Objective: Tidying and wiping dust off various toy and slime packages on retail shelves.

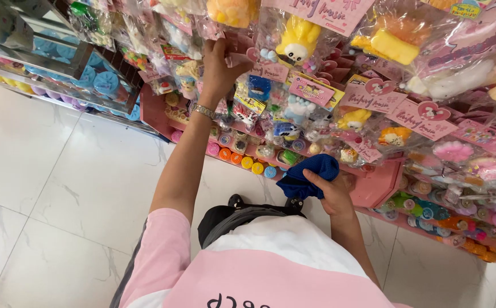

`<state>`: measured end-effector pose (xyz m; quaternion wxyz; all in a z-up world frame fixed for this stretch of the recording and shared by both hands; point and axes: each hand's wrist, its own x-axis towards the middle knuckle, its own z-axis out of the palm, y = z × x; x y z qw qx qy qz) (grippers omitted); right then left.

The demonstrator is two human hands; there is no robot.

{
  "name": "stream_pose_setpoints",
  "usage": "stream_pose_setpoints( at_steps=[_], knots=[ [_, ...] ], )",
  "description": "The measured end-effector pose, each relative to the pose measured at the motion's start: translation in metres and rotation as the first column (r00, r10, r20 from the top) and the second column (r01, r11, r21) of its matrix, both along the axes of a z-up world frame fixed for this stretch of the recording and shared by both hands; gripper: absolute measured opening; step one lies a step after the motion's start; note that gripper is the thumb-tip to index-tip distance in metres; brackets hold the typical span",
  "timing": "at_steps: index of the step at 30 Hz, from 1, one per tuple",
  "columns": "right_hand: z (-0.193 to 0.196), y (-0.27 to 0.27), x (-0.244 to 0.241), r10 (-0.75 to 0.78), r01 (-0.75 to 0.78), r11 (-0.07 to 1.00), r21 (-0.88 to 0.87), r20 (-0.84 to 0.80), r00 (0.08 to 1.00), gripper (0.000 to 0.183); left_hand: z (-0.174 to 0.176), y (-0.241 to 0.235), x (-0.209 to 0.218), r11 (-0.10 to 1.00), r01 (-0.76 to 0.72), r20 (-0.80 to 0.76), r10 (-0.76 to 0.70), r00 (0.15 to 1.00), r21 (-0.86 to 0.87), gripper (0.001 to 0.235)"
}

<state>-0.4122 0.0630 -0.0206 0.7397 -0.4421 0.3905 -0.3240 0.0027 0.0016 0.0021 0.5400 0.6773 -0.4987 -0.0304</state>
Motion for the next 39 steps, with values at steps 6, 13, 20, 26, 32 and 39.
stream_pose_setpoints(
  at_steps=[6,13,20,26,32,39],
  knots=[
    [0.012,0.005,0.01,0.092,-0.093,0.995,0.024,0.025,0.995,0.024,0.027,0.014,0.008,0.986,0.12,-0.083,-0.11,0.99,0.117,0.051],
    [0.01,0.0,0.018,0.135,-0.136,0.989,0.054,0.017,0.991,0.022,0.022,0.015,0.008,0.976,0.163,0.169,-0.186,0.968,0.142,0.031],
    [-0.001,0.001,0.02,0.075,-0.085,0.992,0.089,0.109,0.991,0.034,0.069,0.08,-0.035,0.931,0.357,-0.359,-0.309,0.881,0.075,0.015],
    [0.01,0.001,0.045,-0.153,0.142,0.988,0.068,0.197,0.968,0.042,0.033,0.118,-0.084,0.98,0.178,-0.669,-0.188,0.719,-0.084,0.017],
    [0.116,0.033,0.113,-0.099,-0.299,0.206,-0.932,-0.323,0.941,0.069,0.056,0.149,-0.151,0.969,0.013,-0.916,-0.236,0.323,-0.245,0.018],
    [0.112,0.056,0.146,-0.091,-0.378,0.036,-0.925,-0.38,0.921,0.065,0.078,0.18,-0.144,0.922,0.036,-0.922,-0.384,-0.052,-0.385,0.033]
  ],
)
